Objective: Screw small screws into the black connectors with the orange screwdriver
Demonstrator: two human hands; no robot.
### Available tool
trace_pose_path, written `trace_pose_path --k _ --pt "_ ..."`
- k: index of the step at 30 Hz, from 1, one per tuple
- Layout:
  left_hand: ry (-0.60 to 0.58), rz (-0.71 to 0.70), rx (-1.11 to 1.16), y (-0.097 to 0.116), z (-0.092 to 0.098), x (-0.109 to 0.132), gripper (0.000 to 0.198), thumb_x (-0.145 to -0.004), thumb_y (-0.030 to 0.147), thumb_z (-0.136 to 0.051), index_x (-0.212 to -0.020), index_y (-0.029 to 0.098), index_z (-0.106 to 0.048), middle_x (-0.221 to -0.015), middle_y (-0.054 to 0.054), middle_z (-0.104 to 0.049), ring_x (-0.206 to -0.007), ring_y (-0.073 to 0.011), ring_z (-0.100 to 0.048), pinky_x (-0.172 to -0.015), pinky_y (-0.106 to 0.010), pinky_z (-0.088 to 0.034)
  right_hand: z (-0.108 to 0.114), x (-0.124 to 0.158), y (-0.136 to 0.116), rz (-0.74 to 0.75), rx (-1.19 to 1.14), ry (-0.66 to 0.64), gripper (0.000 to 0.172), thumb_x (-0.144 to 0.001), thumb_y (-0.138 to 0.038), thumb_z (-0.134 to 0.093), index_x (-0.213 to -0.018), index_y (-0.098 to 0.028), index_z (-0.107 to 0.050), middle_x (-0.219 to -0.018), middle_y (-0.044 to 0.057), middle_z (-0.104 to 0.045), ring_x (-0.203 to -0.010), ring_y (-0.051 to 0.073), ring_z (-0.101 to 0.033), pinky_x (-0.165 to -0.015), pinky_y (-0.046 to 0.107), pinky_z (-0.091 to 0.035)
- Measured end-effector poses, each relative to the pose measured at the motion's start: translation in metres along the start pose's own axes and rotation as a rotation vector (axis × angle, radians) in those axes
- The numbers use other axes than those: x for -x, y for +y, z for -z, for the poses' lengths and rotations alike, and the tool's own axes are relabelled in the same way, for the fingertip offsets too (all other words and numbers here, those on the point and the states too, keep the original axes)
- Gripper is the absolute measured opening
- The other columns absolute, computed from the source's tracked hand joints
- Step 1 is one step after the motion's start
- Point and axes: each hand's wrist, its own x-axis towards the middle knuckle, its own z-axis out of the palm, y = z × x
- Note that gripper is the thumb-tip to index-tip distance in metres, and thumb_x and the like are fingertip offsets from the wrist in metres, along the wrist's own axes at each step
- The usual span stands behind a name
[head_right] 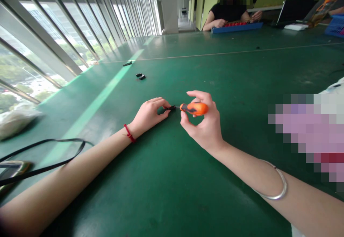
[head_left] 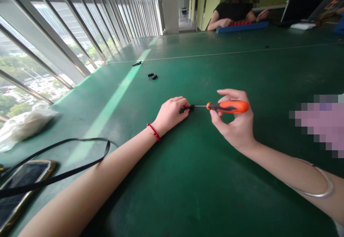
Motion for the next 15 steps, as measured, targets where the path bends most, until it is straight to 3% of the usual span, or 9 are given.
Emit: trace_pose_path --k 4,9,12,15 --pt "-0.004 -0.001 -0.005 0.0002 0.0000 0.0000 0.012 -0.077 0.015 -0.055 -0.086 0.017 -0.064 -0.087 -0.003 -0.066 -0.082 -0.0166 -0.061 -0.073 -0.026 -0.048 0.0004 0.0004 -0.0011 -0.066 0.003 -0.093 0.009 -0.077 -0.027 -0.063 -0.085 -0.024 -0.059 -0.052 -0.005 -0.049 -0.052 0.014 -0.051 -0.063 0.032 -0.045" --pt "-0.005 -0.002 -0.009 0.0009 0.0006 0.0003 0.012 -0.078 0.016 -0.055 -0.087 0.017 -0.064 -0.088 -0.002 -0.066 -0.082 -0.0164 -0.061 -0.074 -0.026 -0.048 -0.0001 0.0004 0.0023 -0.035 -0.019 -0.004 0.028 -0.072 -0.022 -0.065 -0.098 -0.023 -0.055 -0.066 -0.004 -0.053 -0.058 0.014 -0.053 -0.069 0.035 -0.046" --pt "-0.007 -0.001 -0.012 0.0010 0.0006 0.0005 0.013 -0.078 0.016 -0.055 -0.087 0.017 -0.064 -0.088 -0.002 -0.066 -0.083 -0.0164 -0.061 -0.074 -0.026 -0.048 0.0006 -0.0006 0.0025 -0.004 0.019 -0.079 0.008 -0.075 -0.025 -0.063 -0.080 -0.023 -0.057 -0.053 -0.005 -0.050 -0.054 0.014 -0.053 -0.069 0.035 -0.044" --pt "-0.008 -0.002 -0.014 0.0008 0.0003 0.0005 0.013 -0.078 0.016 -0.055 -0.087 0.017 -0.064 -0.088 -0.003 -0.066 -0.082 -0.0164 -0.061 -0.073 -0.026 -0.048 0.0011 -0.0016 0.0016 -0.002 0.003 -0.060 0.011 -0.075 -0.023 -0.062 -0.084 -0.024 -0.057 -0.055 -0.005 -0.052 -0.054 0.014 -0.053 -0.064 0.032 -0.044"
